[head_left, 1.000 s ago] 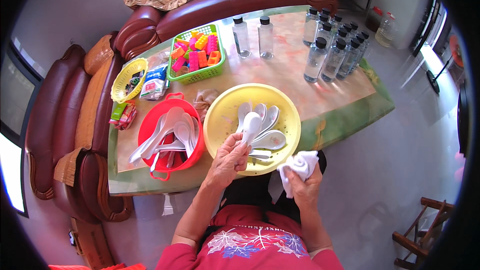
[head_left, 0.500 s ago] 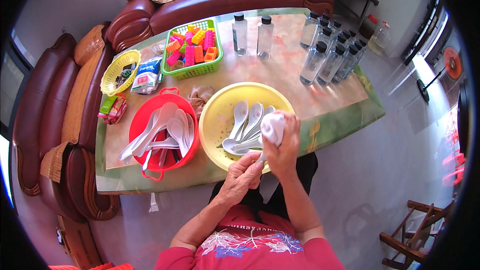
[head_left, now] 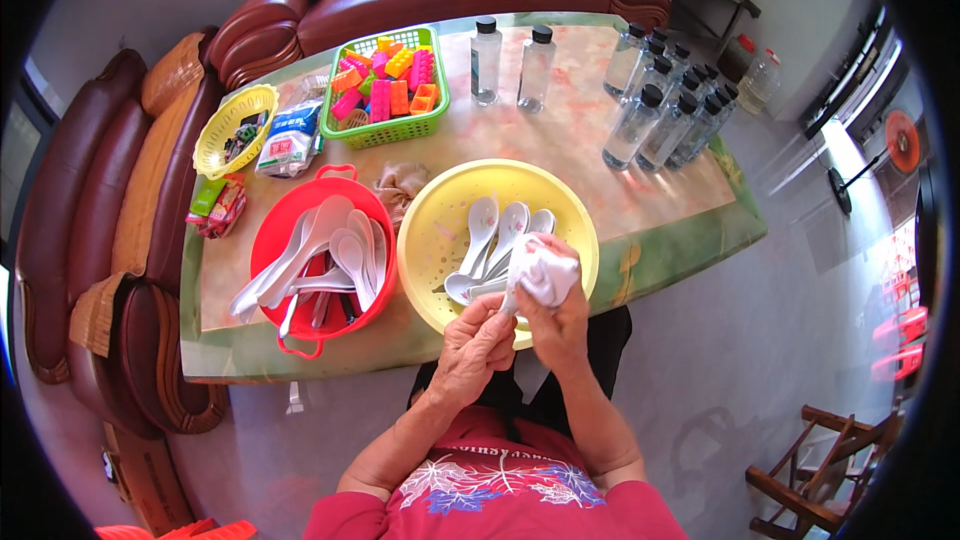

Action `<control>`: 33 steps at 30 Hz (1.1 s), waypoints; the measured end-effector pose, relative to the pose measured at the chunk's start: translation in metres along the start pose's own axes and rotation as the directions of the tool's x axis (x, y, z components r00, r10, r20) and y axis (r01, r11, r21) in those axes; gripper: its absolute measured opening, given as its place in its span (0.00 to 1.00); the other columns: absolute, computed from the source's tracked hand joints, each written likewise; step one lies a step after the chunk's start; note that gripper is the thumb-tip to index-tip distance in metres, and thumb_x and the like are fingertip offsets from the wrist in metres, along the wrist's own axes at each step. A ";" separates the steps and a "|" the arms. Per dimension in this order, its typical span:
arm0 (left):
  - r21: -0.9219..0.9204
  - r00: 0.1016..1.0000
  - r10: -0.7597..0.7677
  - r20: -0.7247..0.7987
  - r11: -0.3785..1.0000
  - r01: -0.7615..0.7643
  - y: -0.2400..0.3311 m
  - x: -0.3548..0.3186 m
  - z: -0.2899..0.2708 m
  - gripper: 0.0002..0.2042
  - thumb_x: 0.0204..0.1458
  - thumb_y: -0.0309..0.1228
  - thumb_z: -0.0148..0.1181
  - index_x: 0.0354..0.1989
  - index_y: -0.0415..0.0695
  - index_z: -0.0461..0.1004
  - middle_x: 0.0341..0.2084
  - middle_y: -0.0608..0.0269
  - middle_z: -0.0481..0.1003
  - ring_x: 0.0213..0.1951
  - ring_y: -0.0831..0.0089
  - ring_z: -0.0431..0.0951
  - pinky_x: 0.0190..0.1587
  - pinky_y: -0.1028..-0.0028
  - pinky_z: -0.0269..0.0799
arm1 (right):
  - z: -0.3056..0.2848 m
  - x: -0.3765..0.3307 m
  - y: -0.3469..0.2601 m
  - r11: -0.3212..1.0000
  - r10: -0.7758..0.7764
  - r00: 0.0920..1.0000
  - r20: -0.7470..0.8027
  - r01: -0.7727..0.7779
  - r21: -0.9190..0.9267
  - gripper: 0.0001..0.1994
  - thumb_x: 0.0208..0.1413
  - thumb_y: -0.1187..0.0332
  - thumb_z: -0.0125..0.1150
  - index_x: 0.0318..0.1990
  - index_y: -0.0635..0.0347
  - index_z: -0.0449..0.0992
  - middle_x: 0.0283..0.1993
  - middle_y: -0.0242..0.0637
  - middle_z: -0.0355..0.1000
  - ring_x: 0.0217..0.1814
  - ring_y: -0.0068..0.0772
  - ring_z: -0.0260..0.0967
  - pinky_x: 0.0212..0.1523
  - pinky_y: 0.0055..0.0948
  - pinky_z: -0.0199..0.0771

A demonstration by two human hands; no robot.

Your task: The person sits on the floor and wipes white plastic spoons with a white cloth. They pick up spoons from a yellow colander, wipe them, and place them into a red basket. The process is repeated for multiple spoons.

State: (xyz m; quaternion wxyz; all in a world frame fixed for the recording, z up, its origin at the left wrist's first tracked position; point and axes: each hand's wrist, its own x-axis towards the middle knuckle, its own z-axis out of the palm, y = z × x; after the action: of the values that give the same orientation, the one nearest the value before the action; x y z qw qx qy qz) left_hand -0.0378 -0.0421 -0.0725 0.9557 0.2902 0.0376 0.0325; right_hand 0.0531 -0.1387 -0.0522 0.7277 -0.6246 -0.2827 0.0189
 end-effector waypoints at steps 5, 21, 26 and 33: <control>0.091 0.966 0.178 -0.189 0.982 -0.163 -0.004 0.004 0.013 0.13 0.60 0.30 0.48 0.51 0.43 0.66 0.42 0.66 0.72 0.40 0.81 0.74 0.40 0.83 0.72 | 0.009 -0.027 -0.016 0.829 -0.288 0.909 0.300 0.394 -0.396 0.20 0.50 0.68 0.57 0.52 0.61 0.69 0.59 0.47 0.59 0.67 0.55 0.47 0.64 0.47 0.46; 0.090 0.998 -0.020 -0.062 0.996 0.026 -0.002 -0.001 0.010 0.12 0.61 0.32 0.45 0.51 0.45 0.66 0.22 0.73 0.56 0.19 0.85 0.52 0.20 0.84 0.50 | -0.009 0.008 0.016 0.889 0.247 0.968 -0.052 -0.205 0.410 0.12 0.61 0.69 0.51 0.50 0.62 0.69 0.43 0.28 0.70 0.42 0.16 0.64 0.42 0.18 0.66; 0.091 0.985 0.026 -0.171 0.996 -0.011 -0.005 0.002 0.012 0.12 0.61 0.34 0.46 0.50 0.46 0.66 0.22 0.74 0.57 0.19 0.86 0.52 0.20 0.85 0.50 | 0.001 -0.014 0.014 0.984 0.101 0.993 -0.068 -0.089 0.151 0.16 0.59 0.72 0.51 0.55 0.61 0.67 0.54 0.39 0.65 0.54 0.32 0.63 0.54 0.27 0.62; 0.136 0.957 0.084 -0.279 0.990 -0.047 0.000 0.008 0.012 0.31 0.57 0.59 0.35 0.52 0.42 0.64 0.30 0.69 0.66 0.27 0.83 0.64 0.26 0.81 0.62 | 0.006 -0.036 0.001 0.832 -0.264 0.957 0.122 0.290 -0.473 0.20 0.48 0.76 0.56 0.52 0.60 0.71 0.59 0.47 0.61 0.60 0.52 0.58 0.58 0.41 0.59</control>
State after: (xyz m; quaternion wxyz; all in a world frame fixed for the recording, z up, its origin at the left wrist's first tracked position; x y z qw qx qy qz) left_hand -0.0291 -0.0485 -0.0630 0.9182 0.3444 0.1667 0.1028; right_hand 0.0204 -0.1464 -0.0667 0.5347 -0.7390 -0.3845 -0.1418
